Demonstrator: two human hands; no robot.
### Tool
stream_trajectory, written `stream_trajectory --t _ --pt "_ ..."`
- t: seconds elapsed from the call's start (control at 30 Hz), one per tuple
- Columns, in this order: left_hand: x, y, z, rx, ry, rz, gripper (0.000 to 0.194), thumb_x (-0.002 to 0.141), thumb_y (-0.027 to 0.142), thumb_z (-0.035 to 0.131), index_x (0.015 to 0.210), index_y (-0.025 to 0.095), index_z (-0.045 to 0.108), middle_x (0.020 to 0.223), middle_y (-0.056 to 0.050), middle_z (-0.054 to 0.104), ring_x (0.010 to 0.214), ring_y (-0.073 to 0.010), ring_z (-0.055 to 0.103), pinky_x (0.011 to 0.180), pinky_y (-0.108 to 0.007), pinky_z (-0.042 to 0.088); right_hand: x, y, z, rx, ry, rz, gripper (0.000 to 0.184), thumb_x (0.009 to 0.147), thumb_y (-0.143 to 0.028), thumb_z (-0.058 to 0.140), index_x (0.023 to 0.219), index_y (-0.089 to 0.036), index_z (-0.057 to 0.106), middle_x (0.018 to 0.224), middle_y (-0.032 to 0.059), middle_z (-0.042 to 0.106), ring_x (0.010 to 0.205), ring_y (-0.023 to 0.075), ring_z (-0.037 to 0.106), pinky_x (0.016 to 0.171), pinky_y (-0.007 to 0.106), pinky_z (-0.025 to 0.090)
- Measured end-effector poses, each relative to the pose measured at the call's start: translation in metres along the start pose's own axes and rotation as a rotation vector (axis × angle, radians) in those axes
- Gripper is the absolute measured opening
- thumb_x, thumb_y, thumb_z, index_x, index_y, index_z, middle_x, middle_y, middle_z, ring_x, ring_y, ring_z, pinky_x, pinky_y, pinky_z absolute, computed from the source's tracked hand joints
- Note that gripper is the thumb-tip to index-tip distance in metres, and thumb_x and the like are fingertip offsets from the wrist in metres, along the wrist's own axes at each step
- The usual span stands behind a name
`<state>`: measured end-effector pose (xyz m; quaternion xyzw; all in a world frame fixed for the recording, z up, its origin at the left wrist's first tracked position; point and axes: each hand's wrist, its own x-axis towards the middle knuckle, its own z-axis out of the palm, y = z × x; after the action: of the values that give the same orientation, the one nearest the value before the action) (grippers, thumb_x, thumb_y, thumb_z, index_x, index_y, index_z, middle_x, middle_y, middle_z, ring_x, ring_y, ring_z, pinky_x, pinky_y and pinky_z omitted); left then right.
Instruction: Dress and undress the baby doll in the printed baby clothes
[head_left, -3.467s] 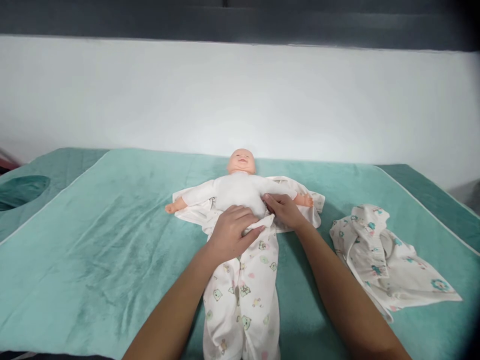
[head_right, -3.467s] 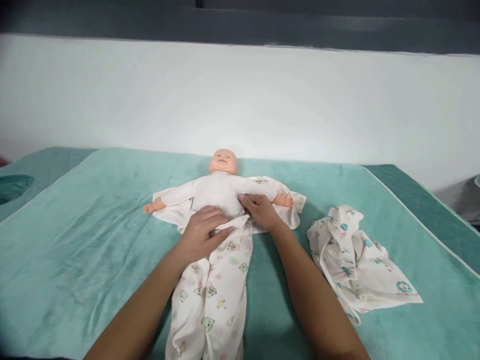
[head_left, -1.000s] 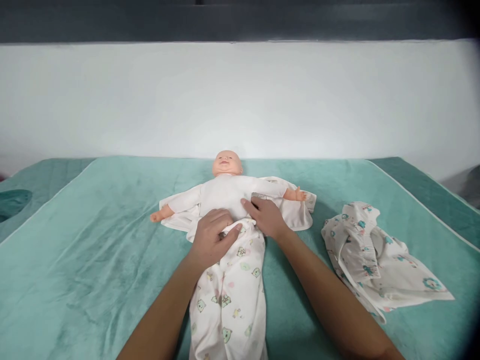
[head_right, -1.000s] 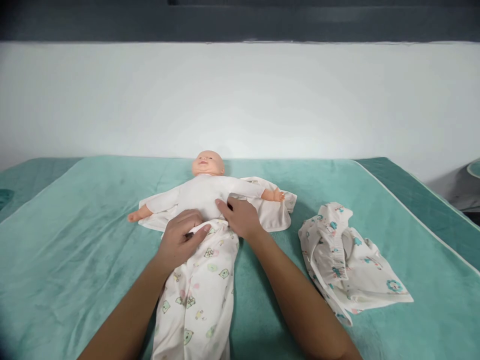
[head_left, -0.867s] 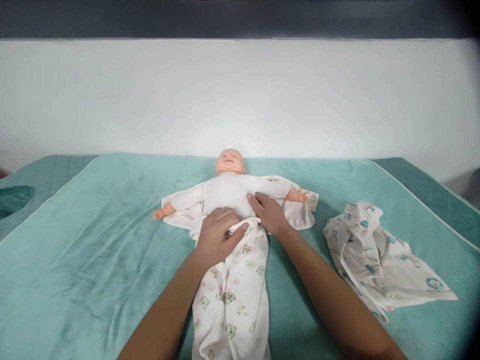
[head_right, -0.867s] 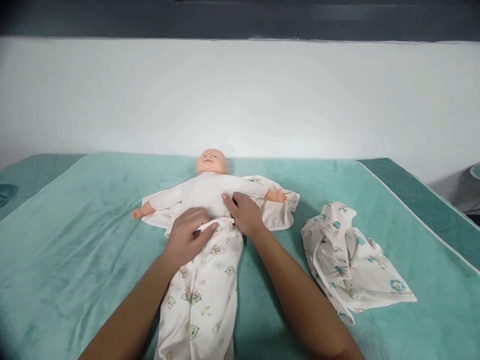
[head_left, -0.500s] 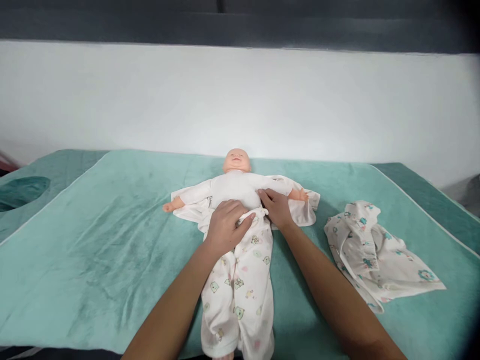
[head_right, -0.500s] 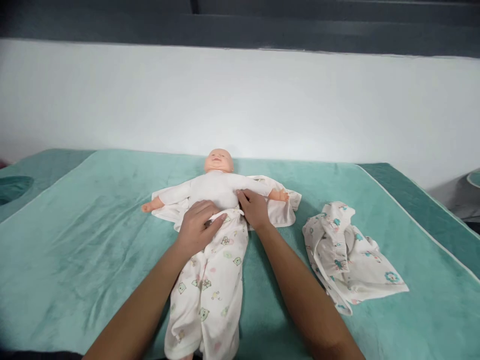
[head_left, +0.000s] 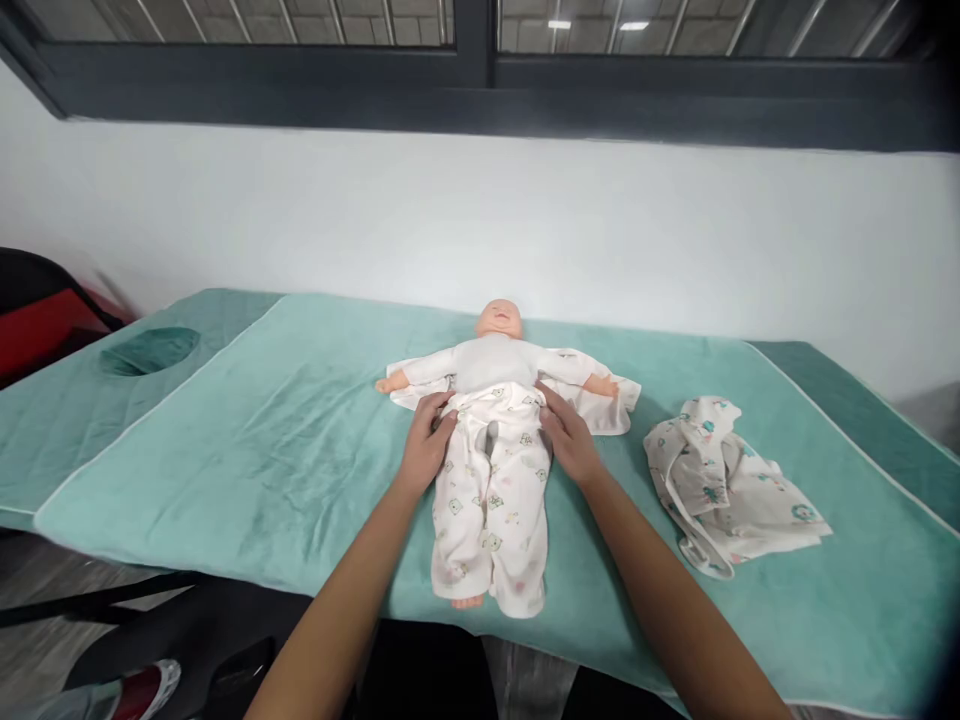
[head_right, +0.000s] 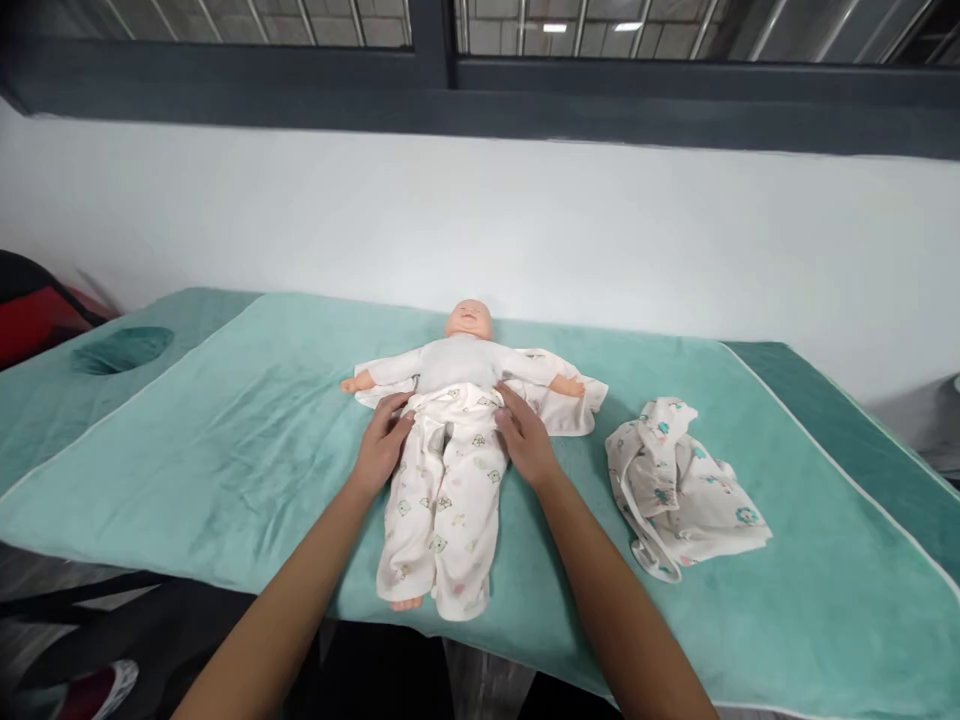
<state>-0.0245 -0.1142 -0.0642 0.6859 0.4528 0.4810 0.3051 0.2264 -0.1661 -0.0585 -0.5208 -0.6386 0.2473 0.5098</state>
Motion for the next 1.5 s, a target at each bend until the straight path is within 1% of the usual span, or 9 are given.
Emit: stream_trajectory --t 0.17,0.33,0.5,0.73,0.9,1.13,1.27,1.33,1.5 --pt "0.003 -0.003 -0.002 -0.285 -0.131 -0.122 0.042 0.088 0.037 0.061 0.129 0.025 0.056 0.146 -0.008 0.049 0.137 -0.0242 0.044 0.114 -0.042 0.035 -0.021 -0.005 0.004 -0.037 0.043 0.033 0.054 0.093 -0.045 0.055 0.142 -0.025 0.046 0.145 0.0085 0.051 0.134 0.0247 0.046 0.113 0.043 0.036" --pt "0.008 -0.003 -0.007 -0.583 -0.275 -0.163 0.052 0.071 0.035 0.080 0.116 0.024 0.056 0.157 -0.008 0.037 0.143 -0.0298 0.037 0.116 -0.043 0.033 -0.010 0.008 0.007 0.063 0.064 -0.002 0.051 0.085 -0.041 0.066 0.132 -0.029 0.051 0.133 0.0067 0.050 0.125 0.0228 0.048 0.104 0.039 0.044" --pt "0.011 -0.005 -0.013 -0.416 -0.417 -0.162 0.047 0.063 0.036 0.085 0.099 0.023 0.058 0.158 -0.006 0.028 0.144 -0.0329 0.032 0.114 -0.045 0.033 0.006 0.016 0.006 0.121 0.065 -0.038 0.035 0.072 -0.035 0.078 0.101 -0.025 0.059 0.111 0.0037 0.048 0.110 0.0217 0.050 0.098 0.037 0.044" --pt "0.006 -0.011 -0.008 -0.154 -0.232 0.124 0.037 0.076 0.038 0.075 0.063 0.017 0.047 0.124 -0.008 0.047 0.114 -0.0219 0.049 0.101 -0.035 0.038 -0.001 0.005 0.003 0.030 -0.002 -0.018 0.019 0.072 -0.024 0.068 0.064 -0.020 0.051 0.075 -0.0007 0.052 0.079 0.0176 0.049 0.074 0.030 0.040" --pt "0.006 -0.012 -0.009 -0.216 -0.280 -0.014 0.041 0.075 0.034 0.073 0.061 0.018 0.038 0.078 0.001 0.046 0.073 -0.0128 0.044 0.068 -0.025 0.036 -0.004 0.006 0.001 0.205 -0.180 0.206 0.032 0.074 -0.033 0.067 0.058 -0.020 0.042 0.058 -0.0057 0.035 0.057 0.0102 0.032 0.053 0.025 0.024" --pt "0.009 0.000 -0.013 -0.276 -0.312 -0.252 0.031 0.080 0.042 0.069 0.086 0.020 0.049 0.079 0.004 0.045 0.072 -0.0115 0.043 0.064 -0.022 0.035 0.000 0.002 -0.008 0.347 -0.326 0.328 0.032 0.078 -0.047 0.072 0.078 -0.016 0.063 0.071 -0.0020 0.052 0.068 0.0130 0.047 0.062 0.025 0.035" --pt "0.001 0.008 -0.030 -0.293 -0.572 -0.253 0.054 0.070 0.041 0.079 0.112 0.023 0.052 0.101 0.000 0.053 0.088 -0.0161 0.052 0.073 -0.024 0.043 -0.010 -0.010 -0.019 0.281 -0.552 0.262 0.052 0.065 -0.042 0.084 0.108 -0.019 0.065 0.098 0.0030 0.063 0.093 0.0213 0.056 0.078 0.029 0.044" --pt "-0.009 0.012 -0.036 -0.258 -0.641 -0.231 0.063 0.068 0.039 0.080 0.121 0.025 0.050 0.113 -0.002 0.055 0.100 -0.0201 0.054 0.081 -0.027 0.046 -0.017 -0.016 -0.021 0.196 -0.545 0.211 0.058 0.063 -0.042 0.084 0.114 -0.021 0.064 0.104 0.0044 0.064 0.099 0.0239 0.056 0.083 0.033 0.046" --pt "-0.054 0.019 -0.026 0.127 -0.307 -0.210 0.029 0.080 0.035 0.066 0.103 0.022 0.055 0.100 -0.002 0.062 0.091 -0.0213 0.058 0.081 -0.032 0.045 -0.040 -0.018 -0.006 0.091 -0.260 0.196 0.021 0.069 -0.033 0.074 0.064 -0.021 0.058 0.065 -0.0017 0.055 0.073 0.0186 0.052 0.072 0.032 0.044"
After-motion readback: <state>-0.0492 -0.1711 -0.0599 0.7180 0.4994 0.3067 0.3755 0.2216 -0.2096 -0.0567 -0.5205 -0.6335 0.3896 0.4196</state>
